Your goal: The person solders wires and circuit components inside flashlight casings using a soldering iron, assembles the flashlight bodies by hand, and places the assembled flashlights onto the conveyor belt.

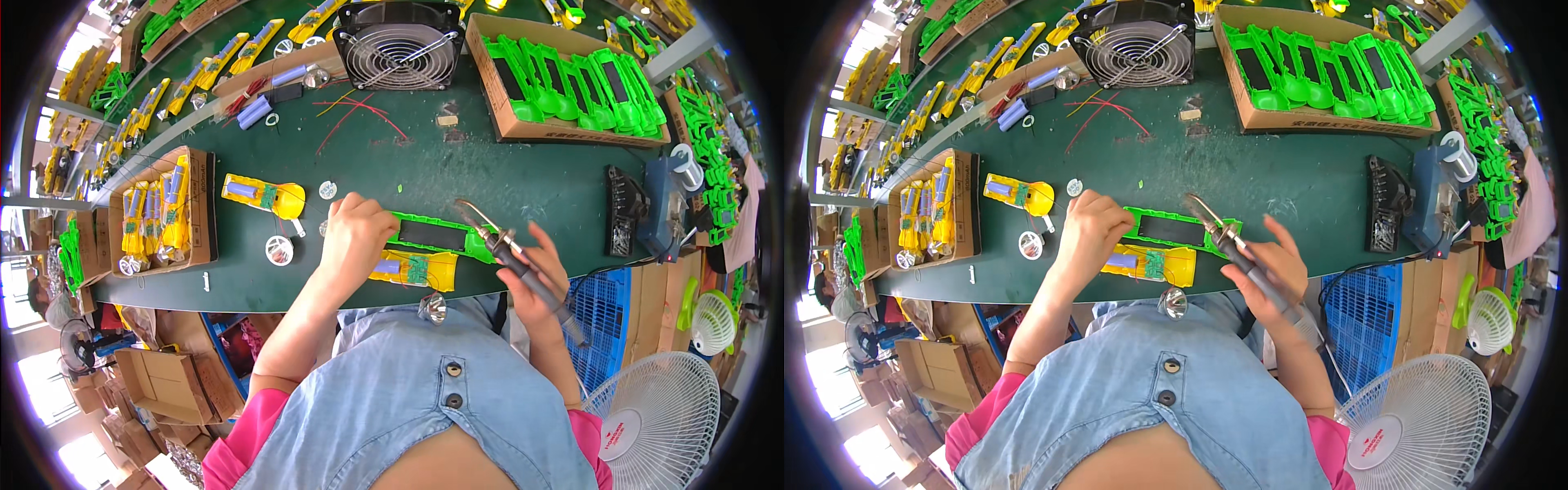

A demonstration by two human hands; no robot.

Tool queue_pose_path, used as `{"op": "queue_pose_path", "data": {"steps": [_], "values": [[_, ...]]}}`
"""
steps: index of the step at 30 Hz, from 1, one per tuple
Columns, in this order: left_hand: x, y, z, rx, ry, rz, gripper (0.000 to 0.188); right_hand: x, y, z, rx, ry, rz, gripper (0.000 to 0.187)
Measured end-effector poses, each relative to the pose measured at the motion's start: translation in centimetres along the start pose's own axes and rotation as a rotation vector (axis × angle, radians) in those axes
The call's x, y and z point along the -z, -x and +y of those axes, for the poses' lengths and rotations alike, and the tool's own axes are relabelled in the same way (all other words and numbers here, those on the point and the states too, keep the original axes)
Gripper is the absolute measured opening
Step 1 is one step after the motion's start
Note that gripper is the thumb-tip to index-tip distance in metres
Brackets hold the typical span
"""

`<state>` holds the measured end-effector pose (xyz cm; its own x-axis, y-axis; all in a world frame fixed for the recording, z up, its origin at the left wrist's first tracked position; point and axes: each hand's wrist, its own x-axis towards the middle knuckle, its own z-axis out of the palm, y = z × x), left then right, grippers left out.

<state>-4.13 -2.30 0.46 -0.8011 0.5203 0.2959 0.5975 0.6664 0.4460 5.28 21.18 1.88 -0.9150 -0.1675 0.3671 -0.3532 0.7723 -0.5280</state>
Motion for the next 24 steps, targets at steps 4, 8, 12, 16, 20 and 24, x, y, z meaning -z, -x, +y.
{"op": "queue_pose_path", "data": {"steps": [4, 8, 12, 16, 20, 24], "values": [[0.0, -0.8, 0.1, -0.032, -0.123, -0.228, 0.002, -4.0, 1.1, 0.4, -0.486, -1.063, 0.461, 0.015], [-0.6, -0.9, -0.1, -0.038, -0.167, -0.31, 0.003, -5.4, 0.2, 0.7, -0.679, -1.143, 0.342, 0.015], [-0.7, -0.7, 0.3, -0.02, -0.194, -0.283, 0.003, -6.0, -0.1, 1.7, -0.739, -1.183, 0.232, 0.016], [-0.9, -0.6, 0.3, -0.003, -0.217, -0.271, 0.003, -5.8, -0.6, 1.0, -0.767, -1.135, 0.221, 0.014], [-0.9, -0.7, 0.4, -0.003, -0.231, -0.265, 0.003, -6.0, -0.8, 0.8, -0.755, -1.103, 0.231, 0.012], [-0.9, -0.8, 0.5, -0.019, -0.274, -0.278, 0.003, -6.0, -0.8, 0.8, -0.745, -1.104, 0.234, 0.012]]}}
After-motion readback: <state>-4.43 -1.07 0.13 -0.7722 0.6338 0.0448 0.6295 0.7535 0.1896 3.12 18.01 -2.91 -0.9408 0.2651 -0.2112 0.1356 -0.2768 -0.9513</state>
